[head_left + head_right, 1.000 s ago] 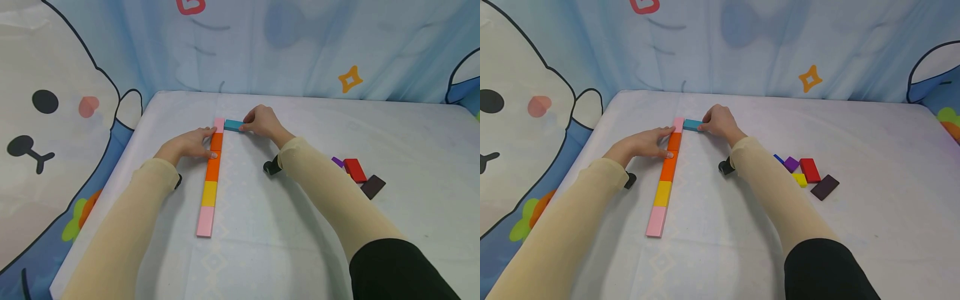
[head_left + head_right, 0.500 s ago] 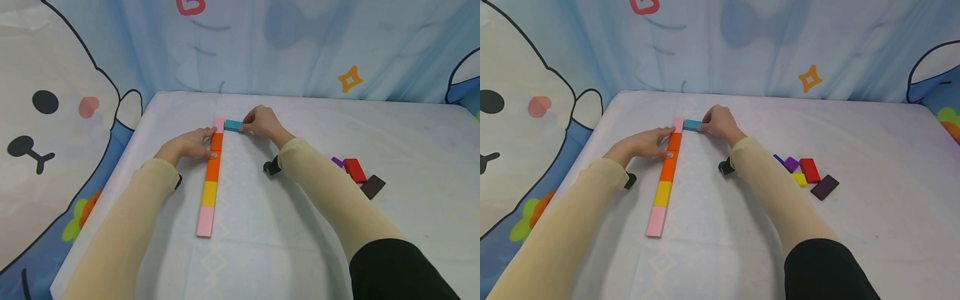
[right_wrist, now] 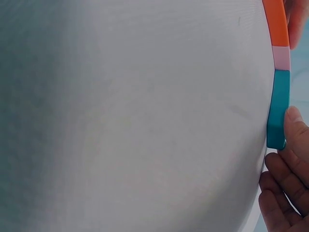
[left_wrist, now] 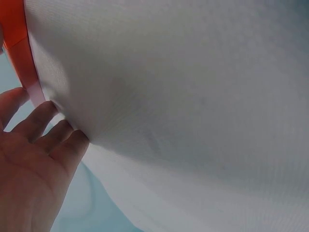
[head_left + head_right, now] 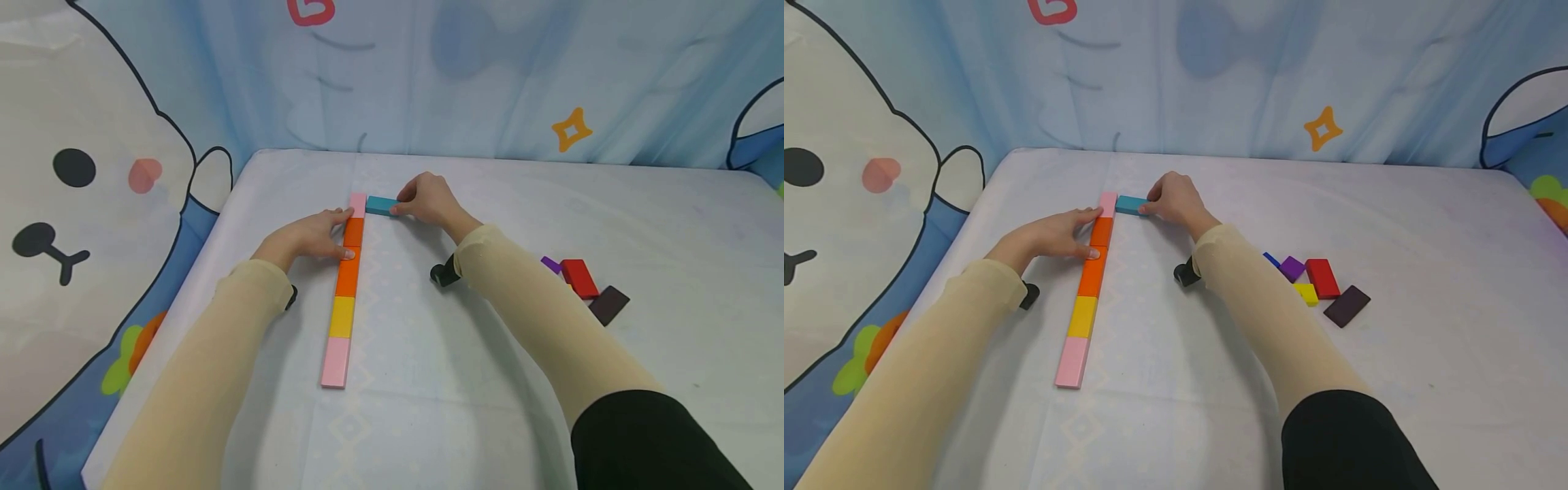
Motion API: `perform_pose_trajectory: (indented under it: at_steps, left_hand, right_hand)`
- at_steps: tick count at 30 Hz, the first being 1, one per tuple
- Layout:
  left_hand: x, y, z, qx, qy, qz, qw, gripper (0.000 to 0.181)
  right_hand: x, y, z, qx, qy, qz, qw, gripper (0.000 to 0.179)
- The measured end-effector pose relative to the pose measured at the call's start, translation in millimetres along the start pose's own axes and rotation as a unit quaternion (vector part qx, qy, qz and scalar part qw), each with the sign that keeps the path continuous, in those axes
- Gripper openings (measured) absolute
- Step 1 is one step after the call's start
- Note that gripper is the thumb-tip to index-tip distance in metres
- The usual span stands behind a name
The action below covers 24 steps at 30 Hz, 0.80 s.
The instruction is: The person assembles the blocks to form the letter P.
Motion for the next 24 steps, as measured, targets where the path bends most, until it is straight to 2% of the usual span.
perform_pose_trajectory:
  at_steps: [24]
  left_hand:
    - [0.3, -1.1, 0.8, 0.004, -0.007, -0.003, 1.0, 0.092]
  right_hand:
    - [0.5, -0.4, -0.4, -0.001, -0.004, 0.003, 1.0, 0.042]
Point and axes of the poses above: each hand's wrist, its own y-axis away from the middle knuckle, its own x-axis out of the palm, z = x × y, the point moved 5 cm from there along -y, towards the middle knuckle, and after that the axes turned 5 degrees about -z, right-handed, at the moved point
